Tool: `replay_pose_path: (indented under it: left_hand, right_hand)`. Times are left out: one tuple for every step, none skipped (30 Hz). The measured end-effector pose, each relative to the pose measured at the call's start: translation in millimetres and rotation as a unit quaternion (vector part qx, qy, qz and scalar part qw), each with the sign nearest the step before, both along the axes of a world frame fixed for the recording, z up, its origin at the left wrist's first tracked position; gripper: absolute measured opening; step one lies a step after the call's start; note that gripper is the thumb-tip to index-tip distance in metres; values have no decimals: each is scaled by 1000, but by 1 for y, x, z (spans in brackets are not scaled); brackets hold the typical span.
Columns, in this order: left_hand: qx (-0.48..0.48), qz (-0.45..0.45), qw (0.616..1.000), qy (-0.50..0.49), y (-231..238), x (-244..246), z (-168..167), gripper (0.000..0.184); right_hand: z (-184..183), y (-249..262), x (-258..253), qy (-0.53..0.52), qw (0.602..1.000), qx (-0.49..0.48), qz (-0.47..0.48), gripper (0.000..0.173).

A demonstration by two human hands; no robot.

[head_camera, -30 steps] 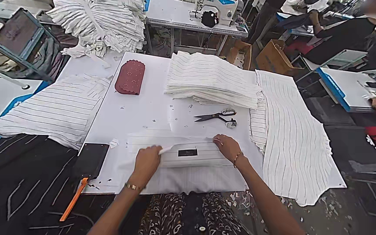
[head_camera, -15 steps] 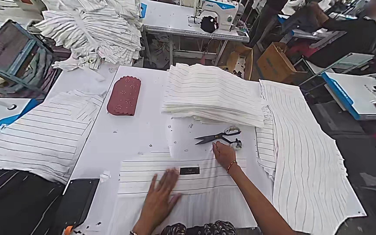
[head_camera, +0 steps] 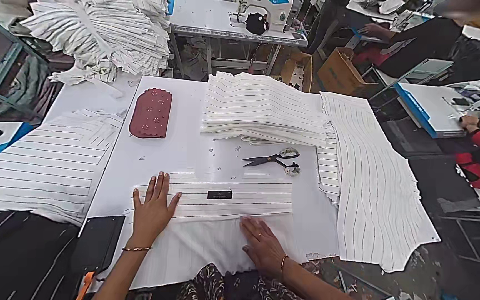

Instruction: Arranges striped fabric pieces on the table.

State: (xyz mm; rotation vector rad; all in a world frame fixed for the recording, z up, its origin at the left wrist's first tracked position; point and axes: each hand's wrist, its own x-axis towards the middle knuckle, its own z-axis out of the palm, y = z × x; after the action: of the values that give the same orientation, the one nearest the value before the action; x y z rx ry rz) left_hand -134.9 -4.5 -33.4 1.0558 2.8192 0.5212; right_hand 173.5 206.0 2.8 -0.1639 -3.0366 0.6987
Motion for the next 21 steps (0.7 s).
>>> replay_pose_path:
  left_hand:
    - [14, 0, 1000, 5, 12, 13, 7, 81]
    - [35, -17, 999, 10, 27, 36, 14, 73]
    - [61, -53, 997, 15, 43, 64, 17, 65]
    - [84, -100, 991, 5, 58, 92, 18, 59]
    - [102, -140, 985, -9, 73, 114, 15, 56]
    - [107, -164, 981, -14, 86, 128, 9, 57]
    - [98, -171, 980, -18, 96, 134, 2, 61]
    - [86, -166, 982, -16, 105, 133, -2, 63]
    - [75, -157, 985, -12, 112, 128, -4, 66]
    - [61, -150, 987, -17, 117, 123, -3, 68]
    - [49, -146, 988, -23, 120, 119, -2, 70]
    - [41, -144, 988, -24, 122, 115, -1, 73]
    - [40, -142, 989, -20, 124, 113, -1, 74]
    - [45, -139, 989, -16, 126, 112, -3, 75]
    - [53, -134, 989, -10, 126, 113, -4, 76]
    - [54, -127, 990, -8, 124, 114, -5, 77]
    - [54, -117, 992, -2, 122, 115, -5, 78]
    - [56, -105, 993, 8, 119, 115, -6, 79]
    - [56, -95, 994, 17, 116, 115, -6, 80]
    - [55, -86, 994, 23, 113, 115, -7, 81]
    - [54, -81, 995, 26, 110, 115, -8, 82]
  right_hand:
    - [-5, 7, 5, -34, 999, 34, -19, 61]
    - [-7, 20, 5, -59, 996, 52, -42, 71]
    - [-7, 35, -1, -77, 994, 52, -63, 77]
    - [-7, 50, -9, -89, 992, 50, -80, 80]
    - [-6, 65, -17, -99, 990, 52, -91, 83]
    - [-4, 79, -25, -104, 988, 59, -96, 86]
    - [-4, 91, -32, -109, 987, 64, -98, 88]
    - [-4, 101, -39, -117, 986, 66, -98, 90]
    - [-4, 110, -45, -122, 985, 69, -98, 91]
    - [-5, 116, -50, -125, 985, 70, -96, 92]
    - [-6, 121, -54, -125, 985, 73, -93, 92]
    - [-7, 125, -58, -118, 986, 77, -94, 93]
    - [-7, 130, -61, -113, 986, 80, -97, 92]
    - [-6, 133, -62, -115, 985, 79, -102, 92]
    - [-6, 134, -62, -116, 984, 77, -109, 92]
    - [-7, 133, -61, -115, 983, 74, -120, 91]
    - [-8, 130, -57, -114, 982, 70, -136, 91]
    - [-8, 128, -52, -111, 979, 68, -154, 90]
    - [-9, 124, -44, -103, 977, 66, -175, 90]
    - [-10, 121, -35, -94, 974, 65, -197, 90]
    - [-11, 117, -25, -80, 970, 67, -217, 90]
